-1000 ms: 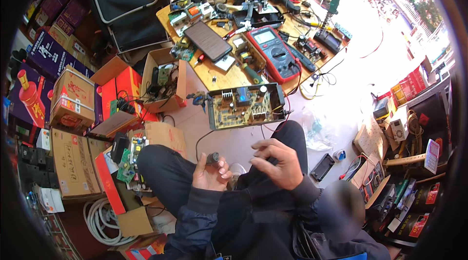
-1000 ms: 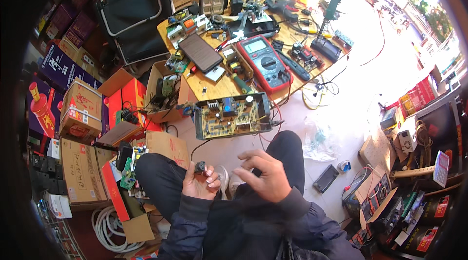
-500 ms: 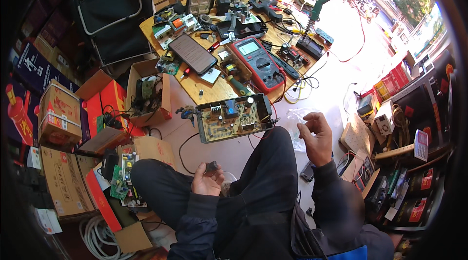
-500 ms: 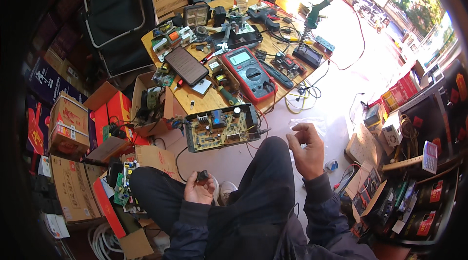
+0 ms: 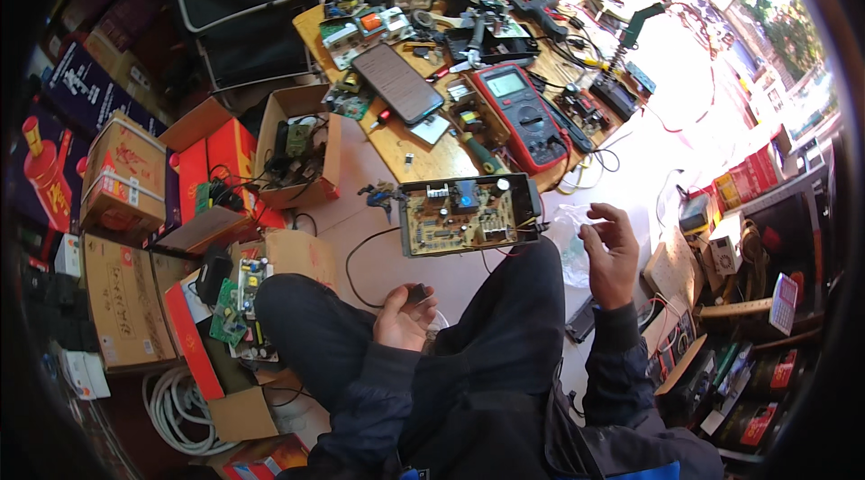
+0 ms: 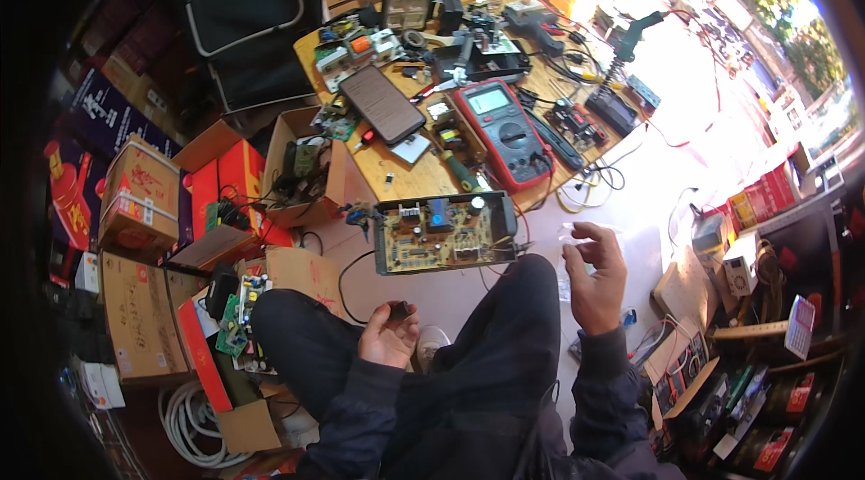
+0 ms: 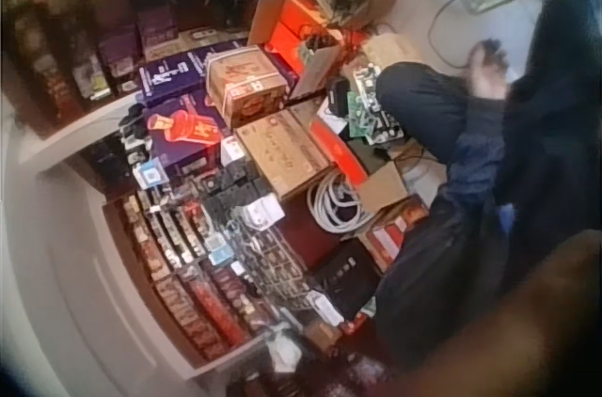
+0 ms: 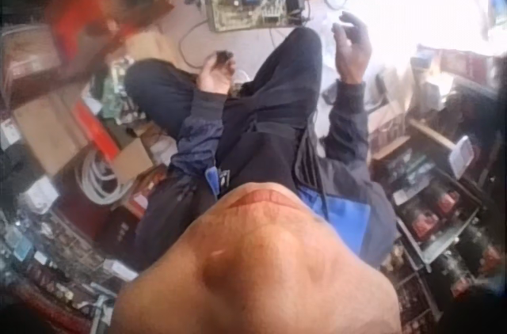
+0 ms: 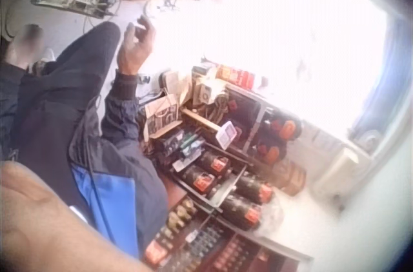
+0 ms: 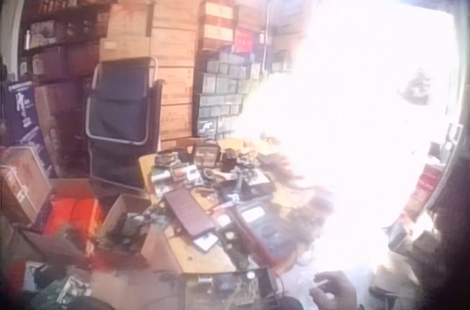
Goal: The person uses a screwdriver to remove screws from a black power adapter, opens the casing, and inspects the internal circuit board. They then use a multimeter to test the adapter's plug and internal components.
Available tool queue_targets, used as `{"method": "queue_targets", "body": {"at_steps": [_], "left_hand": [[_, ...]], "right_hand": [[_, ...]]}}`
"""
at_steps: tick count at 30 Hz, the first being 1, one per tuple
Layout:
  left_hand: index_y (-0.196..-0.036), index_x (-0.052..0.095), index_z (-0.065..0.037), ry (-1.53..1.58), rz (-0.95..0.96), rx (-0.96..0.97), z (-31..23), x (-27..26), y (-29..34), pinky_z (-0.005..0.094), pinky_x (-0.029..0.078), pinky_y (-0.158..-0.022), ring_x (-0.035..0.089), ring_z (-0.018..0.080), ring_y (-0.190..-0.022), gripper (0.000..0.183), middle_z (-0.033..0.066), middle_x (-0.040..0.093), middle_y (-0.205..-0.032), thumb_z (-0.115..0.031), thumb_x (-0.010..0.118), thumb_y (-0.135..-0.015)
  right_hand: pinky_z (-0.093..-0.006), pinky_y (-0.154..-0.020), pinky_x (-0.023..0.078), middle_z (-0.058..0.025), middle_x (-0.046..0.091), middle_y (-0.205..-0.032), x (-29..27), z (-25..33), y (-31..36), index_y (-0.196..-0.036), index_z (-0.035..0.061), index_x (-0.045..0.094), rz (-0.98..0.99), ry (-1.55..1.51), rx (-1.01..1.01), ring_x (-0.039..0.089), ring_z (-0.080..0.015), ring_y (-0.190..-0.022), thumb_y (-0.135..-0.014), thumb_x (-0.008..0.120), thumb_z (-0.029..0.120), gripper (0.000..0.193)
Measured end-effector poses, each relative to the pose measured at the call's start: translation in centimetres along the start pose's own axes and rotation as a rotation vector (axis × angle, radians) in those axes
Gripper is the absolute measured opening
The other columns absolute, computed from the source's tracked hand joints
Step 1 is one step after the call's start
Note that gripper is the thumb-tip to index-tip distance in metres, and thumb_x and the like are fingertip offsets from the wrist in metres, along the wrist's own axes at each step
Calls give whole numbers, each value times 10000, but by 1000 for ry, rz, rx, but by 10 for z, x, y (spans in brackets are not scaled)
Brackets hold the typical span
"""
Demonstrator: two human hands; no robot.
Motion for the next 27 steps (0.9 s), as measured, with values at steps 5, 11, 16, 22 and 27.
{"method": "queue_targets", "body": {"at_steps": [5,11,16,22,27], "left_hand": [[-1166,705,-37,14,23,2,-2,-3,0,380,629,-841,743,296,-991,253,176,751,-1124,-238,651,-1021],[-1162,722,-35,-12,12,4,-3,-8,-2,398,642,-834,750,296,-982,240,186,754,-1125,-207,645,-1013],[-1181,710,-48,-52,15,-7,0,-9,-5,390,643,-819,752,269,-973,240,174,754,-1138,-217,640,-1027],[-1190,700,-67,-135,-12,10,2,-5,-8,383,641,-793,752,249,-956,230,165,753,-1146,-224,651,-1030],[-1186,697,-73,-159,-64,17,3,-1,-9,373,640,-784,745,244,-927,226,165,750,-1140,-217,694,-1011]], "right_hand": [[-259,-721,539,-66,681,-1062,1,-7,1,-1170,4,662,7,39,-30,665,-111,-807,-919,696,-38,257],[-286,-737,555,-94,683,-1064,-17,-41,14,-1135,-16,681,-46,103,65,696,-149,-815,-905,707,-4,231],[-301,-742,557,-104,698,-1063,-37,-76,21,-1128,-16,694,-95,128,155,694,-157,-795,-901,722,44,236],[-309,-748,561,-110,702,-1067,-60,-93,19,-1127,-17,696,-154,122,183,696,-171,-793,-893,727,52,246],[-316,-739,569,-98,715,-1014,-75,-94,12,-1123,-9,698,-202,133,189,698,-172,-783,-895,729,52,238]]}}
Point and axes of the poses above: each hand's wrist, its own y-axis away from the middle knuckle, its own x-axis out of the palm, z = x × y, the point moved 5 cm from there along -y, towards the middle knuckle
